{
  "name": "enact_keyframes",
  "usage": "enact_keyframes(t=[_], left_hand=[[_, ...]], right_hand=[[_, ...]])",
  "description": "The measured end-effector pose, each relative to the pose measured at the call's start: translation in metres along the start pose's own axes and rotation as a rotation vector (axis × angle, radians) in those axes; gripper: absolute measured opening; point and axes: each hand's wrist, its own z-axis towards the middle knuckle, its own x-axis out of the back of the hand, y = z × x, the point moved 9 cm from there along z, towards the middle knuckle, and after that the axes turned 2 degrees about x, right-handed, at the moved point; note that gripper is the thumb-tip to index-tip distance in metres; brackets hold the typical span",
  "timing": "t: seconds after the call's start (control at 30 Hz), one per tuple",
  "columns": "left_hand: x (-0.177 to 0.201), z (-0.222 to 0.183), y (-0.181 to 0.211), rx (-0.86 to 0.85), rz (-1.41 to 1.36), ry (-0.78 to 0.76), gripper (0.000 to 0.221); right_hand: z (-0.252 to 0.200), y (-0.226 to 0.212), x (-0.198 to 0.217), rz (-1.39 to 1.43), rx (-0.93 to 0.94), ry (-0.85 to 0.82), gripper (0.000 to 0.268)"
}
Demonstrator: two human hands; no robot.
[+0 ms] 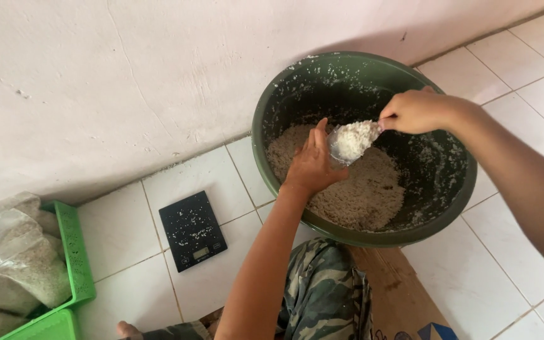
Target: The person scoops white grainy material from a bucket into plastic bags using a cup and a spoon, weighs the bags on a digital scale, and seals the bags by hand.
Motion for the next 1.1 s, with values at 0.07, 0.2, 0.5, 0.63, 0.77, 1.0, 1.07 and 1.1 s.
enact_keyframes(t=[0.07, 0.2, 0.5, 0.63, 0.77, 1.0, 1.07, 1.1], left_hand=[[0.000, -0.003, 0.000, 0.043, 0.113, 0.009, 0.106], [0.001, -0.004, 0.000, 0.050, 0.058, 0.004, 0.115], [0.002, -0.001, -0.008, 0.119, 0.060, 0.016, 0.113], [0.002, -0.001, -0.005, 0.115, 0.015, 0.058, 0.106], [0.030, -0.017, 0.013, 0.171, -0.188, 0.121, 0.106], [0.032, -0.002, -0.018, 0.194, -0.570, 0.248, 0.110], [0.032, -0.002, -0.028, 0.242, -0.758, 0.261, 0.102], [0.035, -0.001, -0.030, 0.239, -0.758, 0.262, 0.102]], right_hand=[[0.016, -0.003, -0.007, 0.046, 0.112, 0.058, 0.049], [0.015, -0.036, -0.022, -0.037, 0.131, 0.027, 0.051], [-0.076, -0.109, 0.006, -0.414, 0.231, 0.633, 0.019], [-0.097, -0.069, 0.021, -0.405, 0.091, 0.724, 0.015], [-0.086, 0.008, 0.006, -0.175, -0.122, 0.873, 0.020], [0.062, 0.064, -0.119, 0.057, -0.300, 0.408, 0.032], [0.116, 0.080, -0.168, -0.050, -0.277, 0.320, 0.029], [0.113, 0.072, -0.164, -0.051, -0.278, 0.322, 0.029]])
